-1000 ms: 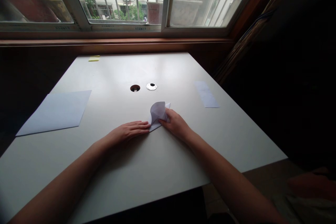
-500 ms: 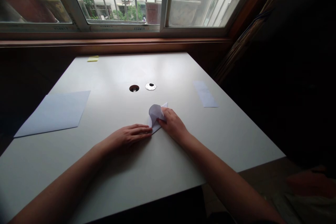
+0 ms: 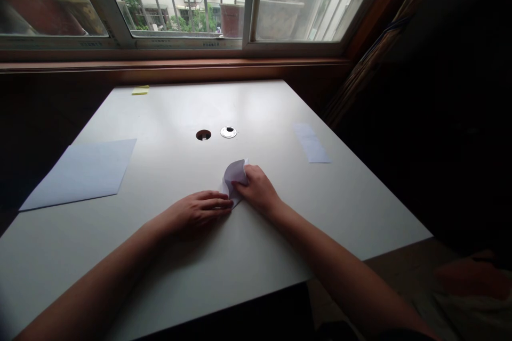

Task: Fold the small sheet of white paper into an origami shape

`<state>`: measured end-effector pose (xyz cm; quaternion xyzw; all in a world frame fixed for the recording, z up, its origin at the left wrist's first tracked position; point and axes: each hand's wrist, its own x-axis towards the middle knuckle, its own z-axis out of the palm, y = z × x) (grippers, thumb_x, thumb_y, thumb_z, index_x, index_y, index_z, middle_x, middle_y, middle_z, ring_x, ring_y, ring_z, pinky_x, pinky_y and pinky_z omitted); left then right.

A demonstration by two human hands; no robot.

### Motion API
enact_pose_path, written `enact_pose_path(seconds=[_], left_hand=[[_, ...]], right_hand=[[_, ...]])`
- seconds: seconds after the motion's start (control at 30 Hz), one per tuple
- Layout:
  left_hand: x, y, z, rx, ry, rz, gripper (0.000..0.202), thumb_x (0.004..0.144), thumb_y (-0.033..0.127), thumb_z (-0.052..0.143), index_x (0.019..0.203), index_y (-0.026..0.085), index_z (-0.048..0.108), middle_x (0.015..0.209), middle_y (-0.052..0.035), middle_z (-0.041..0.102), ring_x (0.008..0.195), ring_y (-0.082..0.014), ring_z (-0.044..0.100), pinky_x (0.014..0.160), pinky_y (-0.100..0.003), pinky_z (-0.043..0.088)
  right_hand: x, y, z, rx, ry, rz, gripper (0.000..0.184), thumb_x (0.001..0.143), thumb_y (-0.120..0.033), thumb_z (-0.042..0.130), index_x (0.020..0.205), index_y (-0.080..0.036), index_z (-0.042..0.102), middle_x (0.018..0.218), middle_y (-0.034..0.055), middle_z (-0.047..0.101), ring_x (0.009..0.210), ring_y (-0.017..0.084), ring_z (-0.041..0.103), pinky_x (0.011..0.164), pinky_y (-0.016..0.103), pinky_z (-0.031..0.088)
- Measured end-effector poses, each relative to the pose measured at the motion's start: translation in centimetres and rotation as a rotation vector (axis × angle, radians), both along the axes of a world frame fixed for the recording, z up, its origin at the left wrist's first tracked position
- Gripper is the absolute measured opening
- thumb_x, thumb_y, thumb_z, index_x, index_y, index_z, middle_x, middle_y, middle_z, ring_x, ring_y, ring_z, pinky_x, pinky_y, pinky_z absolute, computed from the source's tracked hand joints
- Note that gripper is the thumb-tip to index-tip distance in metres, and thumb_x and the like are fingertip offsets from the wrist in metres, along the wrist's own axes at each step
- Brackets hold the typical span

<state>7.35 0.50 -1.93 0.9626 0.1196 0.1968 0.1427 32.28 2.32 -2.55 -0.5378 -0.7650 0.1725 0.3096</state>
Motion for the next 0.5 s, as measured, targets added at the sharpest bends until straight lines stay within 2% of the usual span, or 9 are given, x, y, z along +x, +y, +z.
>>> enact_pose_path(seconds=[0.07, 0.17, 0.27, 0.4, 0.5], left_hand=[[0.0, 0.0, -0.1, -0.008, 0.02, 0.014, 0.043, 0.096, 0.017, 0.046, 0.138, 0.022, 0.054, 0.134, -0.006, 0.063, 0.129, -0.0221, 0.053, 0.109, -0.04, 0.047], [0.0, 0.1, -0.2, -0.021, 0.05, 0.031, 0.043, 0.097, 0.018, 0.046, 0.138, 0.024, 0.054, 0.135, -0.0036, 0.063, 0.129, -0.0227, 0.052, 0.109, -0.041, 0.047], [0.0, 0.2, -0.3, -0.029, 0.048, 0.027, 0.044, 0.096, 0.018, 0.046, 0.139, 0.025, 0.053, 0.135, -0.0034, 0.062, 0.129, -0.0228, 0.051, 0.109, -0.042, 0.046], [0.0, 0.1, 0.0, -0.047, 0.039, 0.031, 0.045, 0.094, 0.017, 0.048, 0.138, 0.026, 0.054, 0.134, -0.0041, 0.064, 0.129, -0.0223, 0.051, 0.109, -0.041, 0.046], [0.0, 0.0, 0.2, -0.054, 0.034, 0.038, 0.046, 0.094, 0.018, 0.05, 0.138, 0.026, 0.054, 0.132, -0.0038, 0.064, 0.128, -0.0221, 0.051, 0.109, -0.041, 0.045]], right_hand=[[-0.5, 0.3, 0.2, 0.005, 0.025, 0.007, 0.003, 0.083, -0.025, 0.064, 0.082, -0.022, 0.064, 0.089, 0.0039, 0.067, 0.093, 0.024, 0.058, 0.087, 0.037, 0.047], [-1.0, 0.7, 0.3, -0.002, 0.056, -0.028, 0.008, 0.08, -0.022, 0.064, 0.071, -0.022, 0.063, 0.082, 0.0028, 0.067, 0.088, 0.023, 0.059, 0.085, 0.037, 0.046], [-1.2, 1.0, 0.3, -0.063, 0.129, -0.097, 0.008, 0.077, -0.027, 0.065, 0.072, -0.021, 0.065, 0.081, 0.0027, 0.068, 0.083, 0.022, 0.061, 0.077, 0.034, 0.048], [-1.0, 1.4, 0.3, -0.2, 0.243, -0.186, 0.017, 0.076, -0.035, 0.066, 0.08, -0.019, 0.069, 0.077, 0.002, 0.069, 0.073, 0.02, 0.063, 0.065, 0.029, 0.046], [-0.9, 1.7, 0.3, -0.258, 0.269, -0.245, 0.021, 0.074, -0.037, 0.066, 0.08, -0.017, 0.069, 0.075, 0.0021, 0.07, 0.069, 0.02, 0.062, 0.061, 0.028, 0.044]])
